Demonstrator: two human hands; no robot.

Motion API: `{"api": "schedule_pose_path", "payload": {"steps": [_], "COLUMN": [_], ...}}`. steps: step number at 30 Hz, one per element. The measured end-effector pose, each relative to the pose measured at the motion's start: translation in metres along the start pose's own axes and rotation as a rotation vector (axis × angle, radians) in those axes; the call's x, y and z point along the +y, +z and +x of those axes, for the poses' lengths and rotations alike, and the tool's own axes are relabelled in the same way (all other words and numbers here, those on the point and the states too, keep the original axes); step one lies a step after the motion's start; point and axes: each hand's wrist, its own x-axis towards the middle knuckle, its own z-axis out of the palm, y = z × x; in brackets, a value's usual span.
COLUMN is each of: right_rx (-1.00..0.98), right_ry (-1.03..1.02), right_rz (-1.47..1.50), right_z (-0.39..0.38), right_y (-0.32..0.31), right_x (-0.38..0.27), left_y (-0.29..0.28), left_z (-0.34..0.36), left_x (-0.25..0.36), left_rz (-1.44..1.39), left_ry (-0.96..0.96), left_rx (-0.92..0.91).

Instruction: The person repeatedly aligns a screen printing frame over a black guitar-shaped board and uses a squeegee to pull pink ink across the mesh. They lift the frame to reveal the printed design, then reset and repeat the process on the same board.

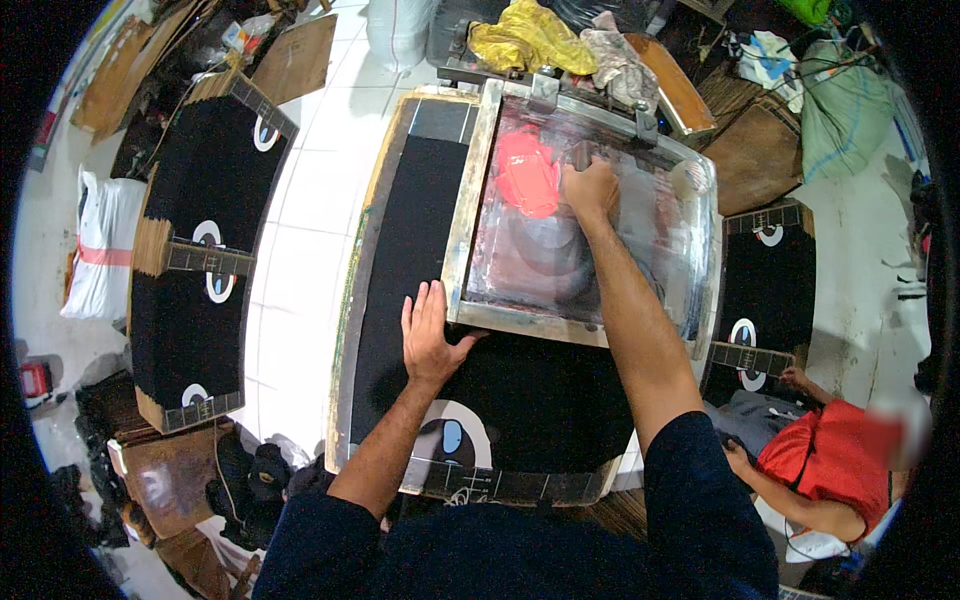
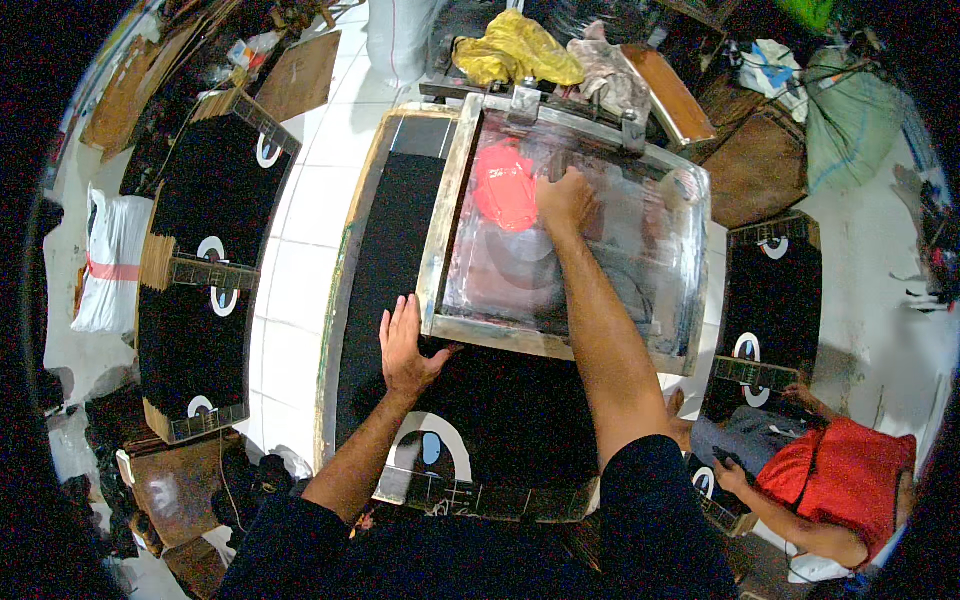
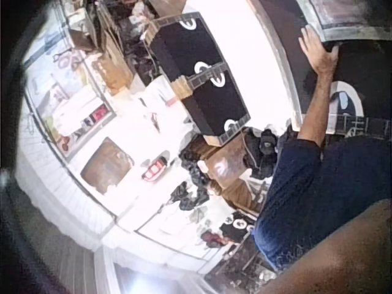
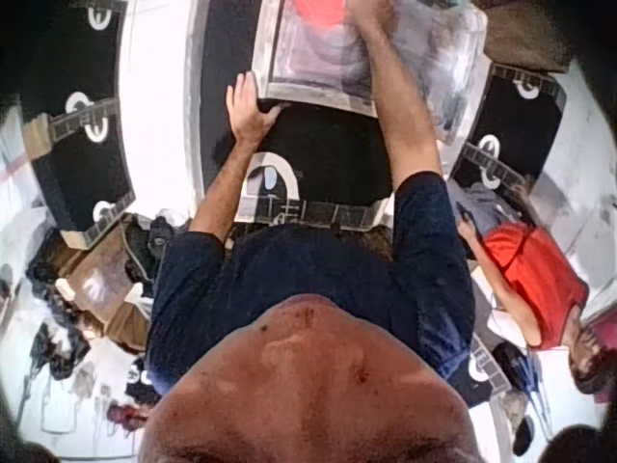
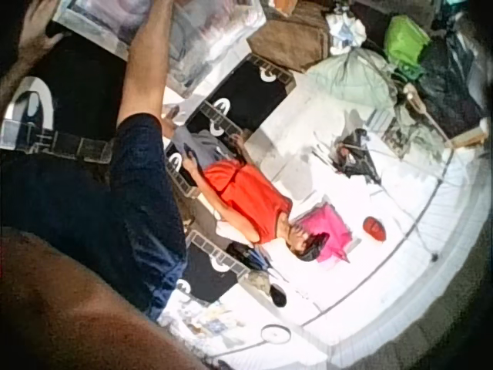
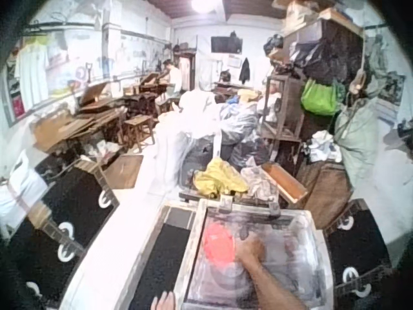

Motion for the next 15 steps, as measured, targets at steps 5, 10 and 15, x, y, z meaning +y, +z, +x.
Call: {"api": "schedule_pose_path", "payload": {"steps": [5, 10, 15], "right_rx": [-0.189, -0.251, -0.236], "right_ry": [-0.251, -0.668, -0.988], "right_rz": [0.022, -0.105, -0.035], "right_z": [0.025, 0.053, 0.046], "right_y": [0.011, 0.018, 0.02], "right_x": [-0.036, -0.051, -0.028], "left_y": [-0.001, -0.005, -0.005], "left_z": [0.001, 0.004, 0.003], "left_x": [0.003, 0.006, 0.006], "left_rz": [0.027, 0.016, -0.007], "left_ry": [0.006, -0.012, -0.045], "left_rx": [0.01, 0.011, -0.006]}}
